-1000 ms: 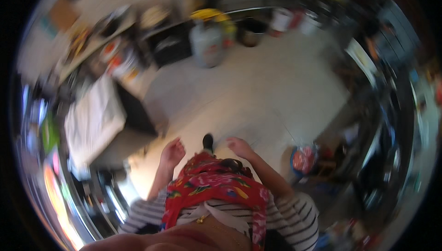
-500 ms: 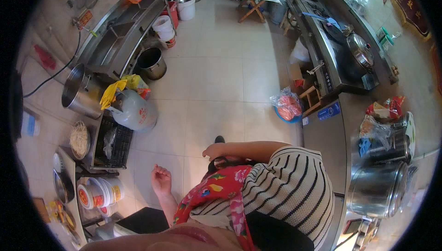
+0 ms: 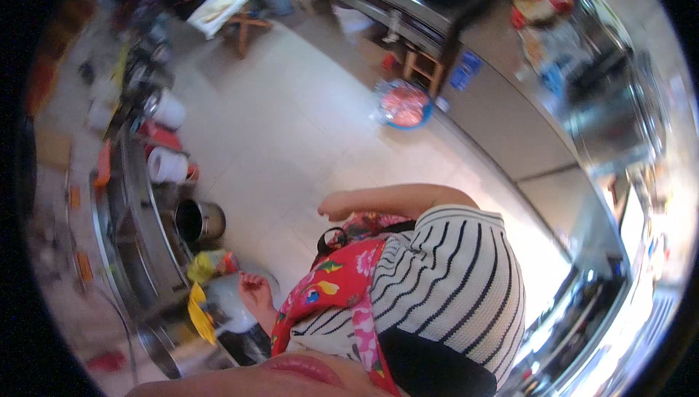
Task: The person retrieves a fried chicken piece from a large pot of red sauce, places it on a tray, and layers shredded vegetables, sauces, and fried noodles on top. The person then folds the paper into a wrap, cuts it in half with a cleaver, and places the halves into a plastic bag for serving.
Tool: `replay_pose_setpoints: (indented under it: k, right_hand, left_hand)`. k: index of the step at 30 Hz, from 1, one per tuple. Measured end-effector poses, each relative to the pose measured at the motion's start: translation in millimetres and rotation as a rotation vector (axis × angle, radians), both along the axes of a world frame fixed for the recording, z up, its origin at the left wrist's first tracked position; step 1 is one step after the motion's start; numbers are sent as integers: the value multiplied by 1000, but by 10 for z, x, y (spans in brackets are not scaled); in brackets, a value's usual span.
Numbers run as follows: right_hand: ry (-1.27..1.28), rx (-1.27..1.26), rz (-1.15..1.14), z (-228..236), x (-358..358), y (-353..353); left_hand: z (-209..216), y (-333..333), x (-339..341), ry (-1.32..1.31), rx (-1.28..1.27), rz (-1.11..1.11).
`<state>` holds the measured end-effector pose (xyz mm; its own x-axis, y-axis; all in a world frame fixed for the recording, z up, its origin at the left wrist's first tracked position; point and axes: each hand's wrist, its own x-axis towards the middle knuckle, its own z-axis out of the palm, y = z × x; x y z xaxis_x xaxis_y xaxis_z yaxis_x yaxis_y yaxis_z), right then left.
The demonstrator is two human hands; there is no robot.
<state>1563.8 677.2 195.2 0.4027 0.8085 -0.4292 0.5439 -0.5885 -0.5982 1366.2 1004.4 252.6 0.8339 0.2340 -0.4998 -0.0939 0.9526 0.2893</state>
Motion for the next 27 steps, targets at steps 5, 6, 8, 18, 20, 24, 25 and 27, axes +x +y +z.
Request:
replay_pose_setpoints:
  k: [5, 6, 8, 18, 20, 24, 25, 27]
  right_hand:
    - [57, 54, -547, -421, -116, -816]
    - [67, 93, -675, -565, -220, -1018]
    - [151, -116, -929, -871, -465, -1417]
    - [682, -132, -1598, -1413, -2638, -1854]
    - [580, 34, -1679, -1343, -2662, -1861]
    - [342, 369, -2114, -1115, -2213, -2715]
    - [240, 474, -2192, -1013, -2021, -3086]
    - [-25, 365, -2171, -729, -1531, -4010]
  left_hand:
    - [-113, -17, 1144, -31, -91, -313]
    - [-140, -93, 1344, -37, -125, -399]
    - [-124, -260, 1820, 30, -148, -550]
    - [-71, -1121, 3470, 149, -12, -1052]
    - [-63, -1353, 3634, 171, 17, -1136]
    - [4, -2131, 3828, 236, 47, -1284]
    - [-1, -2347, 3819, 235, 34, -1317]
    - [-17, -2808, 3763, 237, 46, -1349]
